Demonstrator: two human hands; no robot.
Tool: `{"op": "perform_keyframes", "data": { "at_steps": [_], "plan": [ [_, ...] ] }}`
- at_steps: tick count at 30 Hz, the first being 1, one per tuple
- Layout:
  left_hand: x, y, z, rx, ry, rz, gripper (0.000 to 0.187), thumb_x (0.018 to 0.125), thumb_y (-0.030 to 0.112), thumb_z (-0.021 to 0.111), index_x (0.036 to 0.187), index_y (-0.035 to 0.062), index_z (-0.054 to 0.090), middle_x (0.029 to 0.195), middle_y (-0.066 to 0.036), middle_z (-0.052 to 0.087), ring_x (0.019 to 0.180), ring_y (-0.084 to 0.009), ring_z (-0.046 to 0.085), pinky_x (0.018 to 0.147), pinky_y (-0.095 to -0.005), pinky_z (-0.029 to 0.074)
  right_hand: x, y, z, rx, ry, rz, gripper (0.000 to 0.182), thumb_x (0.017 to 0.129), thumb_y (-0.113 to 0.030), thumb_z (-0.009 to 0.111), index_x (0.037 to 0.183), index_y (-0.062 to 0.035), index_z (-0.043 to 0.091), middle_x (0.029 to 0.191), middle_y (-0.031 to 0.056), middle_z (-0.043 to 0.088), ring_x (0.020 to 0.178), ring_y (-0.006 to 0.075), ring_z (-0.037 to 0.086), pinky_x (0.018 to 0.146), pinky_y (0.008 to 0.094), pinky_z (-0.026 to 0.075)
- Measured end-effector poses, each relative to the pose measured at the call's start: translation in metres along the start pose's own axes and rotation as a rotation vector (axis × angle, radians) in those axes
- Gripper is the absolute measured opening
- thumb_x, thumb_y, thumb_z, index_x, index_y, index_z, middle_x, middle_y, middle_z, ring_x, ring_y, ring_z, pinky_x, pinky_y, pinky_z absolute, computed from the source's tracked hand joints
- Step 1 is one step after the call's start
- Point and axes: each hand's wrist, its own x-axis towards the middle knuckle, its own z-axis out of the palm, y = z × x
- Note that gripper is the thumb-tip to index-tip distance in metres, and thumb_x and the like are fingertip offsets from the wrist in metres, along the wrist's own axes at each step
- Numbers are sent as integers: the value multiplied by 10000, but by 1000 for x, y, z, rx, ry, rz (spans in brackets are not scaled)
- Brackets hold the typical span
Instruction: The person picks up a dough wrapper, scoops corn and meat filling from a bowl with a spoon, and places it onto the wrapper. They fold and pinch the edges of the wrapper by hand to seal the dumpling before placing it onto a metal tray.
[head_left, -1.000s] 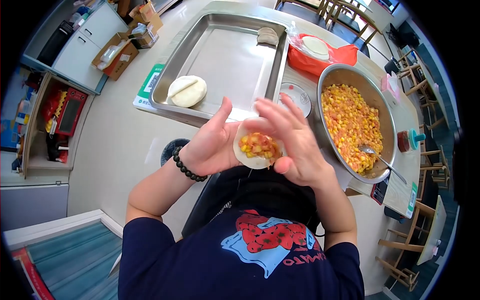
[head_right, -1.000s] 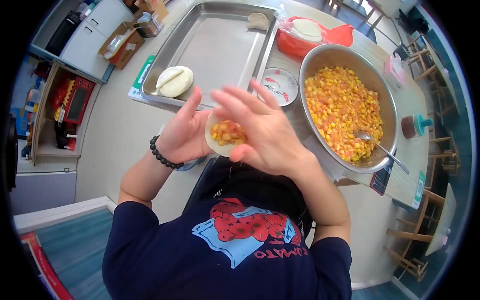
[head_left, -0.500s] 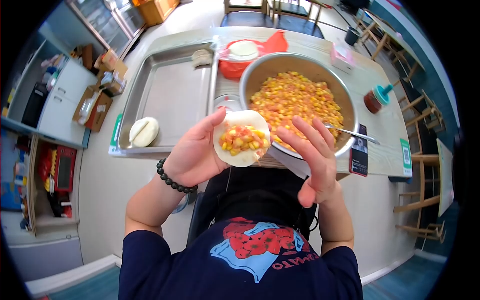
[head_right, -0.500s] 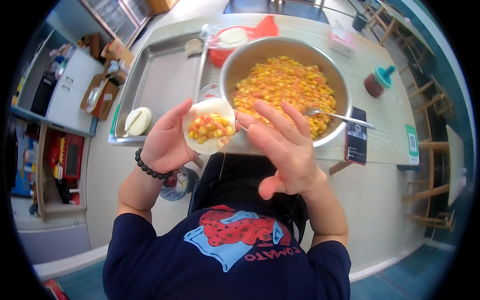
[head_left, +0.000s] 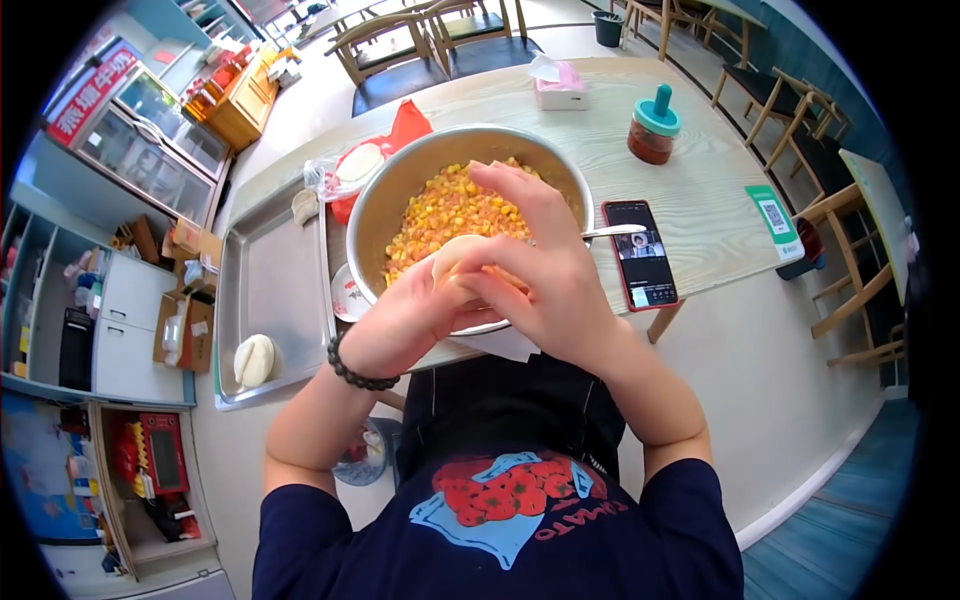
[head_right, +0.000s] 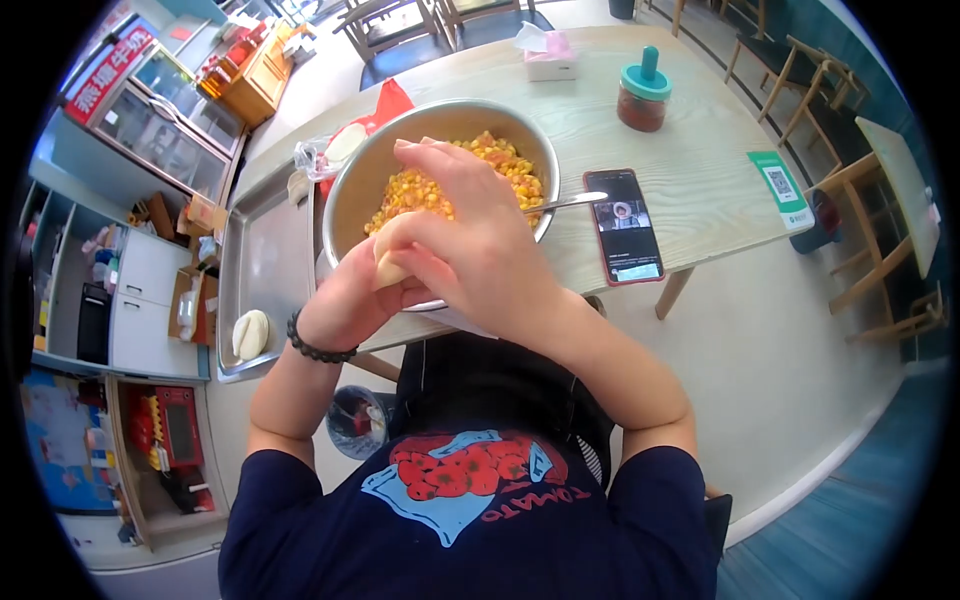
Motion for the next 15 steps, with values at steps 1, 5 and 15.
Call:
{"op": "perform_keyframes", "data": {
  "at_steps": [1,5,15],
  "plan": [
    [2,2,5,370,10,83,462,935,309,492,1298,44,387,1212,-108,530,1100,-202,553,949,-337,459,1,2,-1,59,-12,31,135,728,-83,656,858,-86,619,1289,173,467,1201,350,432,999,427,338],
    [3,4,16,473,111,170,390,889,123,567,1234,1,432,1174,-128,554,1062,-217,586,889,-310,501,-3,6,-14,180,127,213,148,739,-40,615,885,-57,601,1269,181,468,1177,345,444,987,430,346],
    [8,2,8,321,124,183,417,891,153,574,1245,-8,423,1167,-143,560,1074,-235,586,896,-324,500,-26,0,-10,3,105,173,188,699,-76,648,879,-59,594,1248,193,470,1186,367,432,997,442,332]
  ]
}}
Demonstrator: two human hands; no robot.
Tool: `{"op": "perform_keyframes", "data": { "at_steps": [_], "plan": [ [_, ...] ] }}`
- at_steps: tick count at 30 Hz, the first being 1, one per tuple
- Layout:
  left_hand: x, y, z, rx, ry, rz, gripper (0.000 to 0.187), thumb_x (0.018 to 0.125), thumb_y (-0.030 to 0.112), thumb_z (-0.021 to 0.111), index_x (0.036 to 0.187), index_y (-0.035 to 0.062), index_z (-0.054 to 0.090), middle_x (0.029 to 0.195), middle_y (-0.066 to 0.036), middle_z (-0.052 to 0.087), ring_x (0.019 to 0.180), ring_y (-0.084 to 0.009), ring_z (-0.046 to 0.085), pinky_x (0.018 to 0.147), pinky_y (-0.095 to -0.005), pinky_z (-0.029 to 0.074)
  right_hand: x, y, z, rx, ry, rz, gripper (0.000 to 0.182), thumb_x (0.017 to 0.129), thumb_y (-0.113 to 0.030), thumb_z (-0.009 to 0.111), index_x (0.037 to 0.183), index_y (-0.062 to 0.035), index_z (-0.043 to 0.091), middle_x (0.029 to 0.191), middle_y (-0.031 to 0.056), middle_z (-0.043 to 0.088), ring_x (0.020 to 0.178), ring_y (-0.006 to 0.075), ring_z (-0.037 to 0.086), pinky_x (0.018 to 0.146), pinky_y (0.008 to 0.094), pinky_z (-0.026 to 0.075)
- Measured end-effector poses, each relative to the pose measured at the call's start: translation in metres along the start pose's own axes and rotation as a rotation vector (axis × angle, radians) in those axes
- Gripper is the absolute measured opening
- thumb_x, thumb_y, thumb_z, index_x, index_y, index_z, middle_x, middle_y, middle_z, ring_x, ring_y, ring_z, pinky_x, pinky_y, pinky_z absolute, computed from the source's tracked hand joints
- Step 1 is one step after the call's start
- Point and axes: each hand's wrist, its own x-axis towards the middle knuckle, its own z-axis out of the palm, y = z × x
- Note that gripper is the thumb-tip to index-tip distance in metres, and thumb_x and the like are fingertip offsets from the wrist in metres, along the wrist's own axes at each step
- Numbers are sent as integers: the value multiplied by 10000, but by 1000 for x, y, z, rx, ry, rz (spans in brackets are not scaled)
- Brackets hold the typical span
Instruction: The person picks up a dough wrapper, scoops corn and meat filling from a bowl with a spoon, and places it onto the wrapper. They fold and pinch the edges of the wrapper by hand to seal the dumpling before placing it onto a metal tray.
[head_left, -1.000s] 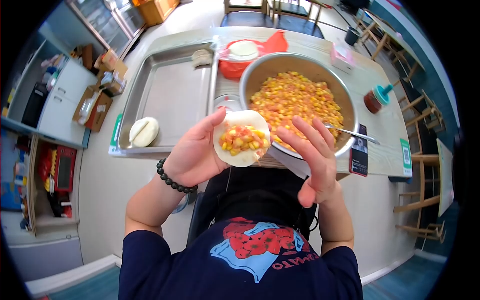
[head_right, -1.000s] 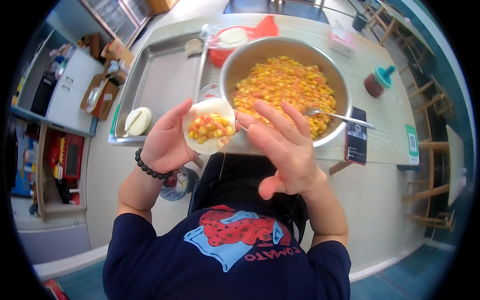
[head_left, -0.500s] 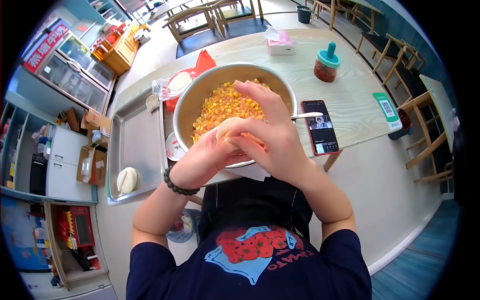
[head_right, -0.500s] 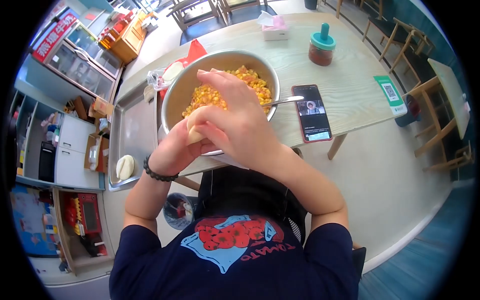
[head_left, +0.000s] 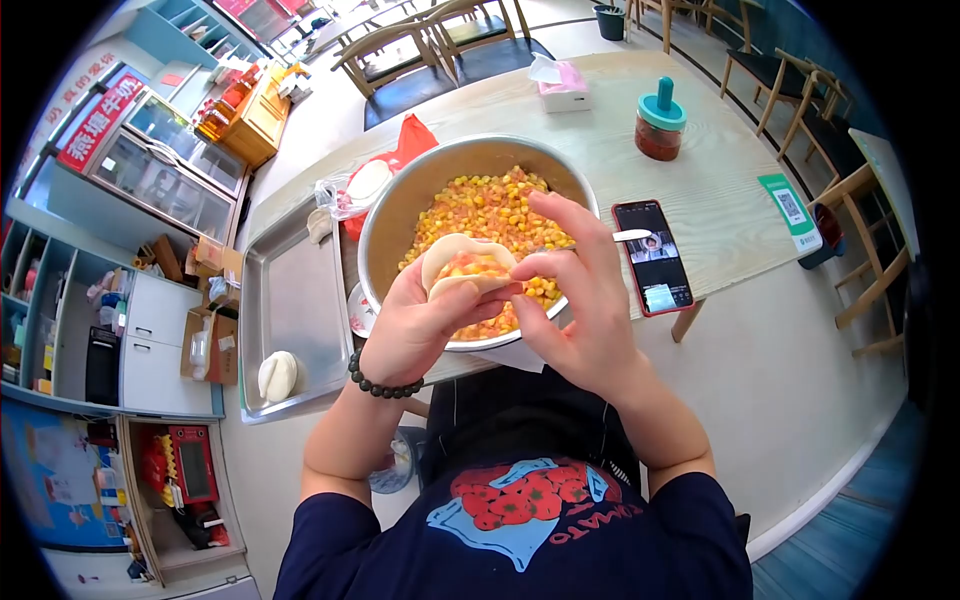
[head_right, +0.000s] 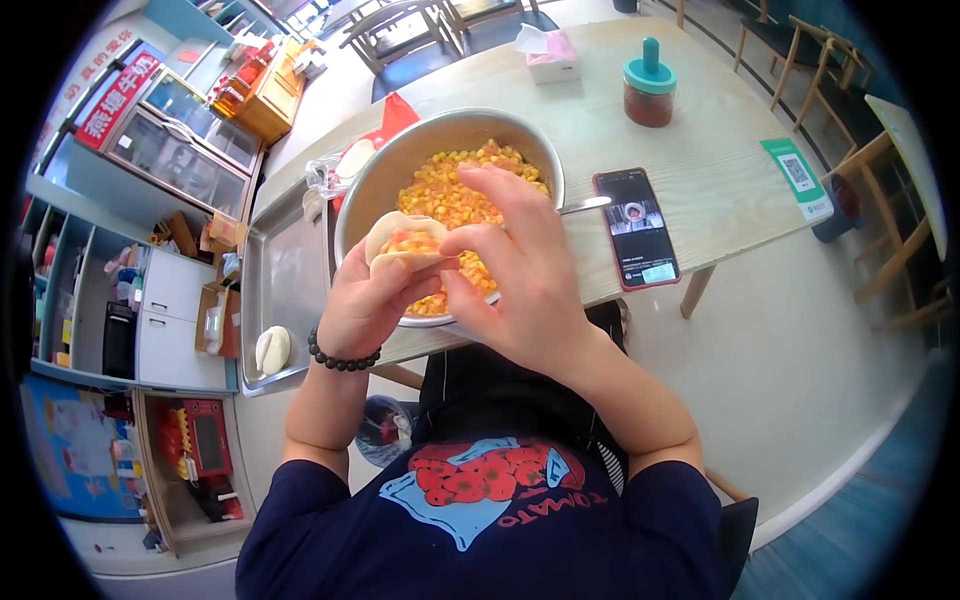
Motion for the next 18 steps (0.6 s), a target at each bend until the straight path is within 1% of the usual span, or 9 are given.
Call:
{"op": "perform_keyframes", "data": {
  "at_steps": [2,4,7,10,13,14,15,17,18],
  "plan": [
    [1,-3,-1,12,0,16,416,890,153,577,1243,-8,426,1164,-142,561,1068,-234,588,900,-326,498,-1,0,1,32,-11,22,198,697,-81,652,885,-59,593,1252,191,467,1188,362,431,997,442,332],
    [1,-4,-2,49,-2,13,523,866,240,630,1264,-11,403,1174,-138,543,1077,-249,576,907,-351,490,0,0,1,33,-43,6,234,691,-98,661,909,-61,586,1260,187,462,1188,360,430,997,442,331],
    [1,-5,0,-3,-17,25,441,872,168,605,1236,-11,432,1180,-136,549,1059,-232,588,904,-341,494,2,-1,0,31,4,-10,264,689,-112,665,935,-66,583,1264,182,458,1187,363,428,992,446,334],
    [4,-8,-1,20,-58,36,457,866,183,616,1235,-15,434,1182,-132,547,1056,-235,587,900,-351,491,4,-4,3,-18,-5,-68,286,686,-127,671,955,-77,587,1263,176,461,1186,357,431,982,450,341],
    [1,-10,1,55,-29,69,472,865,187,620,1239,-27,427,1172,-136,551,1042,-236,592,885,-351,500,1,-4,1,12,55,-24,295,686,-138,675,963,-84,590,1268,172,460,1190,346,433,979,440,345],
    [0,-12,-2,32,-2,72,472,864,180,619,1239,-30,424,1167,-142,553,1041,-237,594,875,-341,510,-1,-5,4,39,177,-15,230,660,-87,692,869,-73,600,1144,151,536,1070,328,500,918,403,397],
    [-1,-13,-4,12,33,79,472,864,173,618,1240,-34,421,1162,-148,555,1039,-237,595,864,-332,519,-6,-4,3,19,181,-1,230,660,-87,692,869,-73,600,1144,151,536,1070,328,500,918,403,397],
    [-4,-14,0,-2,79,75,466,863,156,616,1239,-37,418,1151,-158,559,1035,-243,597,844,-318,534,-16,0,4,-19,165,115,176,670,-84,709,797,-79,587,961,93,559,913,281,530,811,370,426],
    [-4,-15,1,4,89,93,463,863,150,615,1238,-38,418,1146,-159,561,1036,-248,597,840,-315,535,-15,-1,5,-7,195,102,161,679,-59,714,752,-84,572,840,65,526,807,252,515,726,343,424]
  ]
}}
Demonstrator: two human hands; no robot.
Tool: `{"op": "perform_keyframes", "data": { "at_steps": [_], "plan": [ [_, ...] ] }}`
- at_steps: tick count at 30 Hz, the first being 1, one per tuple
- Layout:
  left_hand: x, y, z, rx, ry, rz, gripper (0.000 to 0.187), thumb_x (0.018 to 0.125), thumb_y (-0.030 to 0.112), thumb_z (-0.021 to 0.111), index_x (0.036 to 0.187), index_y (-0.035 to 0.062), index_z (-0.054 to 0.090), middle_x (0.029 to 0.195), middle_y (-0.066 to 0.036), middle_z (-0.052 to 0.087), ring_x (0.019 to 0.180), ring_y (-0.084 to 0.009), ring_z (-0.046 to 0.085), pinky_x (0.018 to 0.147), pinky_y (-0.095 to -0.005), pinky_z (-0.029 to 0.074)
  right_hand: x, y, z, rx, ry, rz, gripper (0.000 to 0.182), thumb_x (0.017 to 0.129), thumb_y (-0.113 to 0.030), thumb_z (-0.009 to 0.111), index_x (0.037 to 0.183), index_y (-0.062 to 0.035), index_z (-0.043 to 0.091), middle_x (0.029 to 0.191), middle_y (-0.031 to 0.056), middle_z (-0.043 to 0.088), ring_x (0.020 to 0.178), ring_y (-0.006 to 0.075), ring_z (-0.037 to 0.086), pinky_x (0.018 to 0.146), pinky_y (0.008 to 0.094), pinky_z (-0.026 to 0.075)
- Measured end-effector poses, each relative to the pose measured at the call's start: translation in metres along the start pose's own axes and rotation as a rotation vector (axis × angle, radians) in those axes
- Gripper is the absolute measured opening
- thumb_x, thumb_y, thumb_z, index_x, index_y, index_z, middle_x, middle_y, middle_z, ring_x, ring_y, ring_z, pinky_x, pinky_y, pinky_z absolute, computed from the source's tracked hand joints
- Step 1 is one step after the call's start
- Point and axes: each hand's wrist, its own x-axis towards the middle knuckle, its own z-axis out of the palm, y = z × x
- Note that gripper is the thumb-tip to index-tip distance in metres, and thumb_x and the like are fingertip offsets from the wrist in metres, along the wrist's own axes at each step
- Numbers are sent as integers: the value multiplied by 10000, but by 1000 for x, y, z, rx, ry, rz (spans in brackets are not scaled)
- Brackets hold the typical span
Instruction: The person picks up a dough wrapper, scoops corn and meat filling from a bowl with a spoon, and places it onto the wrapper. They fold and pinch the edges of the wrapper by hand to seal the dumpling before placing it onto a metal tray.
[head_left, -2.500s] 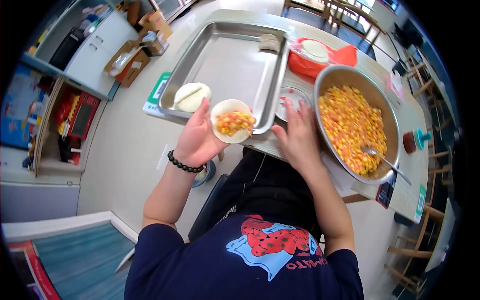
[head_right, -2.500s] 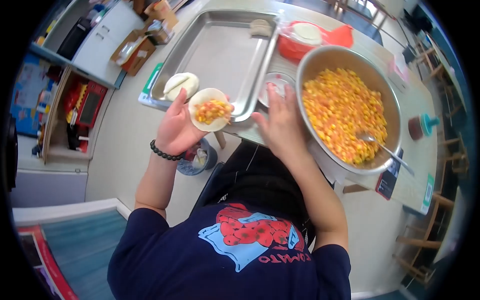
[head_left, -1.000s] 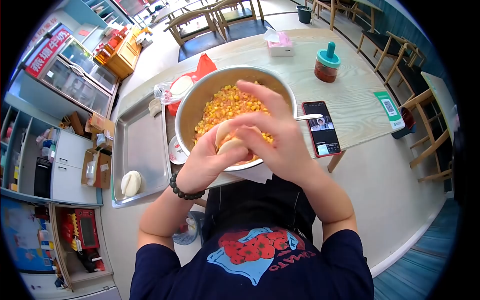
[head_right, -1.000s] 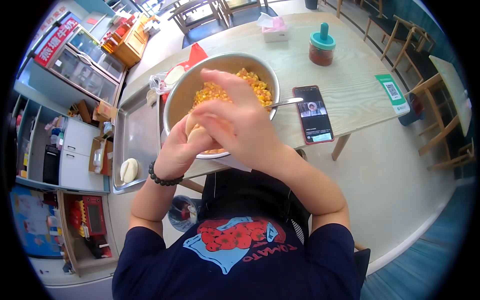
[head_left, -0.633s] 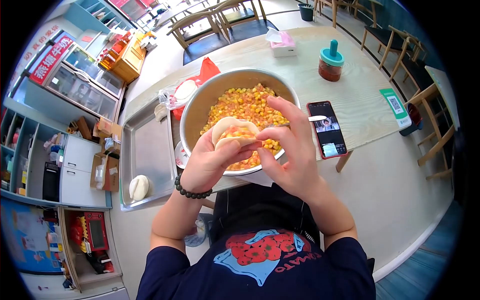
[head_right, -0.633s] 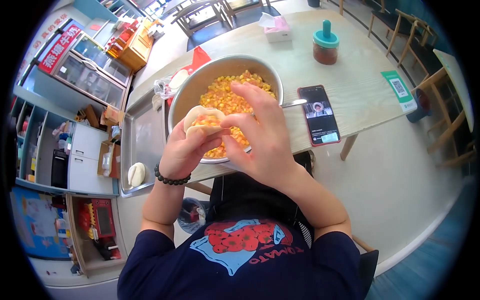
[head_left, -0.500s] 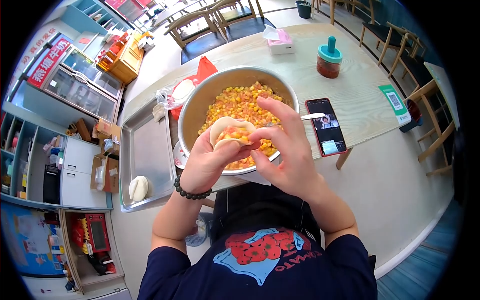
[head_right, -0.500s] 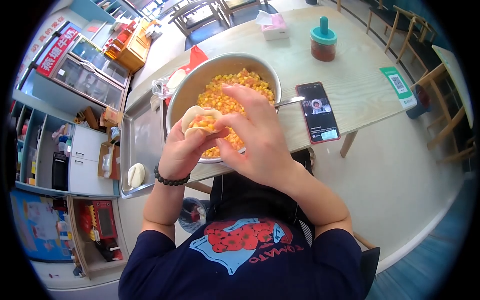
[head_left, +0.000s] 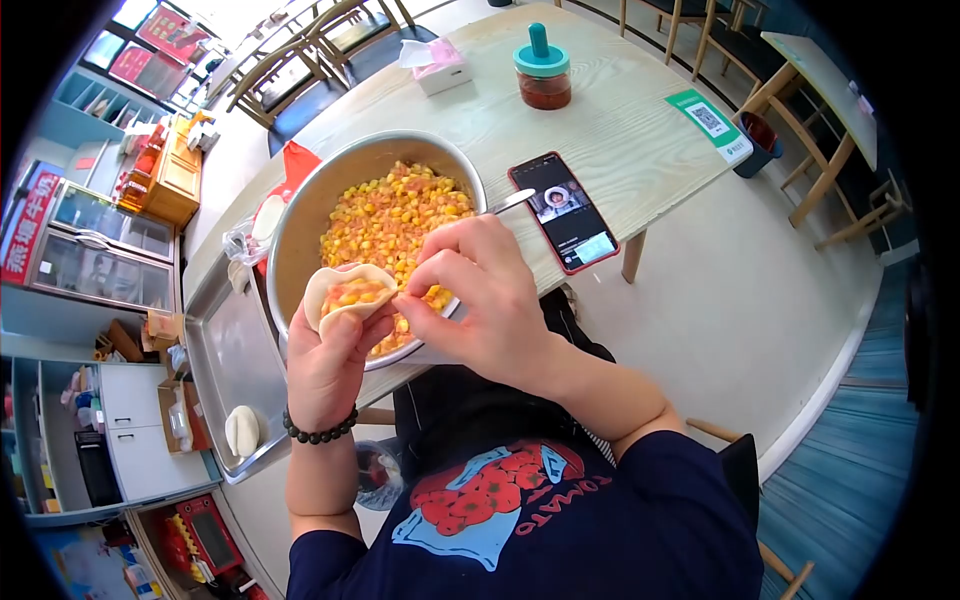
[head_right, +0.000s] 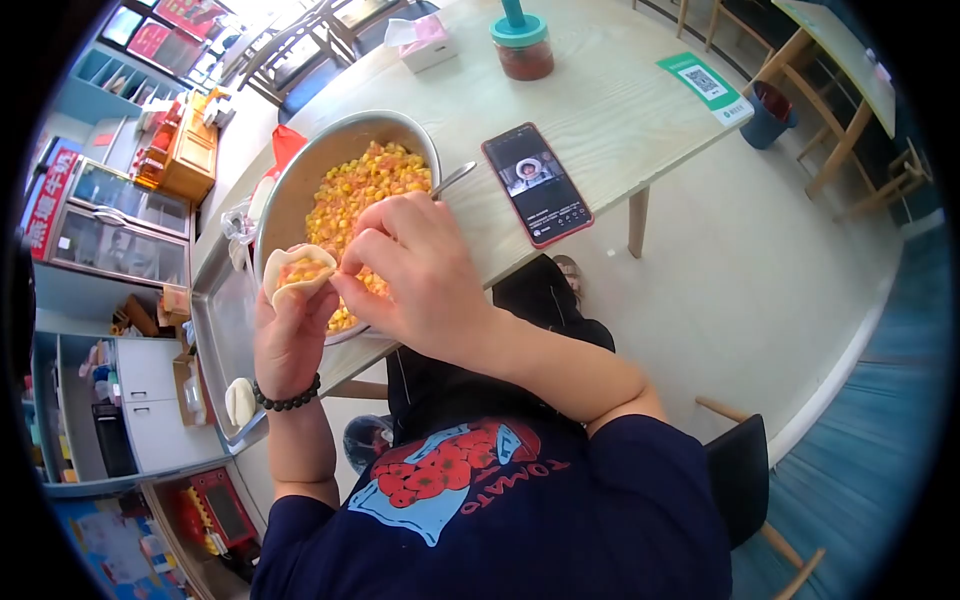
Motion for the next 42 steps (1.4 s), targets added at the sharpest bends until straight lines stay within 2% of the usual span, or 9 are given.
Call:
{"op": "perform_keyframes", "data": {
  "at_steps": [7,12,21,25,27,30,36,40,42],
  "plan": [
    [3,-5,14,177,68,76,387,825,34,615,1186,-12,482,1097,-115,591,1000,-195,603,839,-308,517,-8,5,3,59,-42,118,134,695,-65,681,766,-79,568,808,79,523,800,263,527,714,369,414],
    [4,-8,17,126,71,84,394,807,-15,608,1183,-17,489,1105,-107,589,996,-163,595,847,-276,494,-5,-1,1,95,-57,172,166,671,-66,707,780,-76,583,827,76,539,827,255,535,734,352,421],
    [-2,-11,19,328,167,183,417,775,-29,650,1160,-8,493,1137,-102,573,1039,-160,567,880,-282,471,-2,-3,10,81,-36,140,199,646,-69,725,774,-76,573,826,70,536,824,252,536,721,348,427],
    [-4,-12,19,294,181,234,417,770,-43,649,1154,-5,490,1141,-104,568,1039,-163,568,884,-282,471,2,-6,12,155,20,168,207,648,-52,720,786,-70,566,824,72,531,814,251,536,723,346,434],
    [-3,-11,19,215,138,222,410,771,-59,636,1149,-5,487,1131,-113,574,1041,-168,571,887,-285,473,4,-9,11,203,1,270,207,655,-38,713,797,-65,564,824,74,530,807,247,537,731,344,436],
    [-2,-12,20,236,163,226,410,775,-68,623,1156,-5,484,1111,-125,588,1043,-175,576,887,-289,476,4,-7,10,202,-22,226,201,662,-40,713,796,-67,566,826,73,533,809,243,538,727,341,436],
    [-3,-3,20,114,54,91,400,807,-14,613,1180,-5,471,1122,-121,577,1032,-195,584,910,-319,477,3,-3,1,77,-124,51,213,650,-45,721,802,-65,574,818,76,528,804,248,539,715,340,439],
    [-3,-2,11,35,-10,-1,419,808,14,631,1191,-9,463,1135,-124,568,1025,-197,587,911,-332,484,10,-7,-4,113,-81,78,197,657,-42,710,801,-67,578,805,72,525,792,247,536,692,341,430],
    [-1,0,7,53,-130,-28,425,837,104,630,1209,-4,454,1149,-122,559,1043,-193,579,897,-327,496,12,-7,-8,142,-131,104,198,655,-47,709,804,-71,581,810,69,525,782,241,531,673,343,421]
  ]
}}
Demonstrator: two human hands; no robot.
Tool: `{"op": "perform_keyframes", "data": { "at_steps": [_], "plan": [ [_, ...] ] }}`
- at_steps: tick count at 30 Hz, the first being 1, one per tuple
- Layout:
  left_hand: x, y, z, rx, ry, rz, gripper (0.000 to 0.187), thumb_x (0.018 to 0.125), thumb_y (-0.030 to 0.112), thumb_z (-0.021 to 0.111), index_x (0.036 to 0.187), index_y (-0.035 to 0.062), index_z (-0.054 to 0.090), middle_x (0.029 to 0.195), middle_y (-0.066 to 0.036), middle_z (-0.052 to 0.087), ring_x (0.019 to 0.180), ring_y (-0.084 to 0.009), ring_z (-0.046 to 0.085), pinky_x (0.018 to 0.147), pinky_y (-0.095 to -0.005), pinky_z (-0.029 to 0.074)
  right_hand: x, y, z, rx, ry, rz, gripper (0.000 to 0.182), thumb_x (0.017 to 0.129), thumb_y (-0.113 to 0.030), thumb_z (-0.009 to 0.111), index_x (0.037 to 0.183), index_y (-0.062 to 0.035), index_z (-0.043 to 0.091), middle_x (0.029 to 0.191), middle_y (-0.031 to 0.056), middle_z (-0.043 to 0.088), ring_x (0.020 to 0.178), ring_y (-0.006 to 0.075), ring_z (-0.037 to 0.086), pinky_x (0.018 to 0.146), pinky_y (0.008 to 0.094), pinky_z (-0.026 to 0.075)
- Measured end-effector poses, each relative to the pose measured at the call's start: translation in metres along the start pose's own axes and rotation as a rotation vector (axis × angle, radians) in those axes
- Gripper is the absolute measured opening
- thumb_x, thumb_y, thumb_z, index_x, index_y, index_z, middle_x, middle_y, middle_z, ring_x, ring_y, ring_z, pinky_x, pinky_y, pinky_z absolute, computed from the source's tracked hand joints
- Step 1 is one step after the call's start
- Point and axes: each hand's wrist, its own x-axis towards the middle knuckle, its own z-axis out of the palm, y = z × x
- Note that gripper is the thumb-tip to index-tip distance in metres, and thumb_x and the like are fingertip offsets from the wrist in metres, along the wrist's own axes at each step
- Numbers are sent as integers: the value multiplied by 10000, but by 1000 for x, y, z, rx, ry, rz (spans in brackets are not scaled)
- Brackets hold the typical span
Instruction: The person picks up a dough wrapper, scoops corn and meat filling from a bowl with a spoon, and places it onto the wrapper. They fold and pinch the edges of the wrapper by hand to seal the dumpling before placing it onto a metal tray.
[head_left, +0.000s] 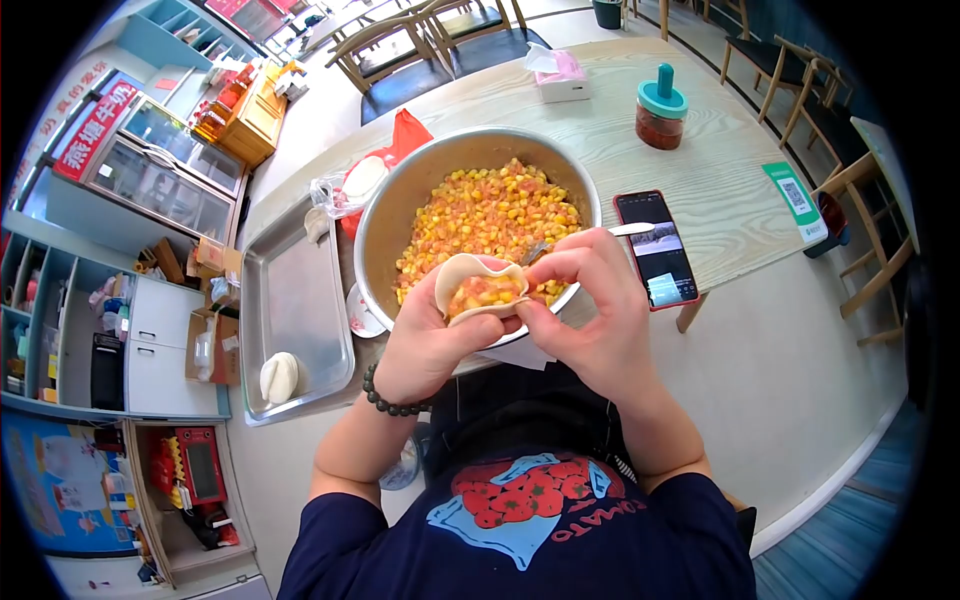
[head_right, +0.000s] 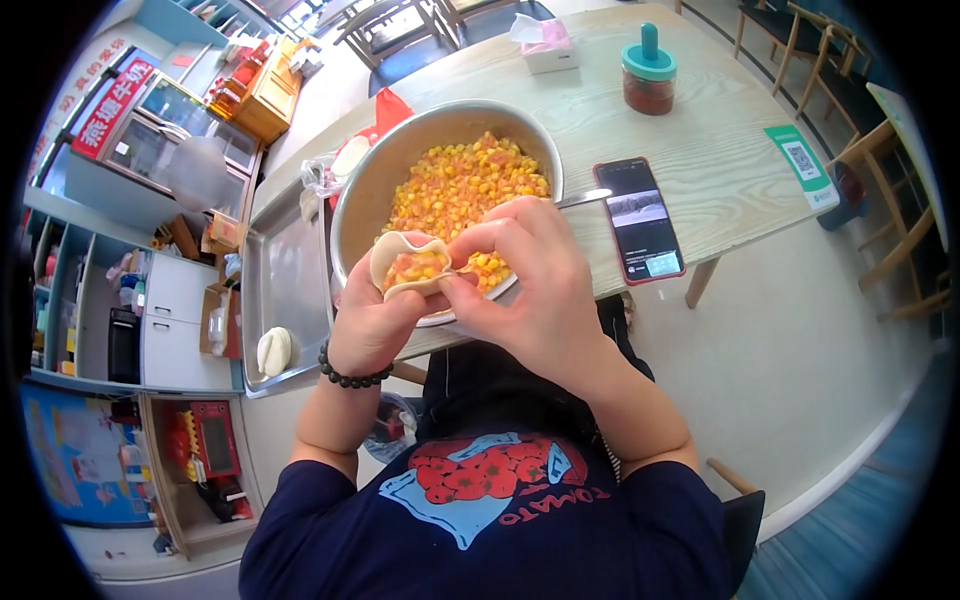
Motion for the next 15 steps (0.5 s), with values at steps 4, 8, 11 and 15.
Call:
{"op": "perform_keyframes", "data": {
  "at_steps": [4,8,11,15],
  "plan": [
    [2,13,-9,-368,-128,-235,376,905,232,542,1198,3,487,1159,-102,546,1067,-178,562,879,-296,503,-2,-1,-8,-76,-116,-33,201,646,-28,706,814,-62,601,824,66,534,799,216,538,696,320,435],
    [7,23,-11,-189,-122,-387,307,891,183,564,1139,4,540,1112,-83,566,987,-141,577,852,-268,493,1,-6,-8,-178,-130,-178,221,619,-25,712,800,-87,600,802,45,527,769,211,527,663,323,406],
    [7,25,-10,-117,-161,-352,310,871,163,586,1134,5,546,1080,-73,577,945,-121,580,828,-258,488,2,-4,-9,-169,-118,-183,227,608,-36,715,787,-105,594,775,29,525,754,204,520,651,330,380],
    [9,25,-6,-62,-158,-379,285,854,156,595,1094,4,565,1031,-61,588,888,-106,585,808,-253,486,3,-5,-11,-172,-185,-234,233,600,-39,719,781,-106,588,776,27,526,753,202,520,648,331,378]
  ]
}}
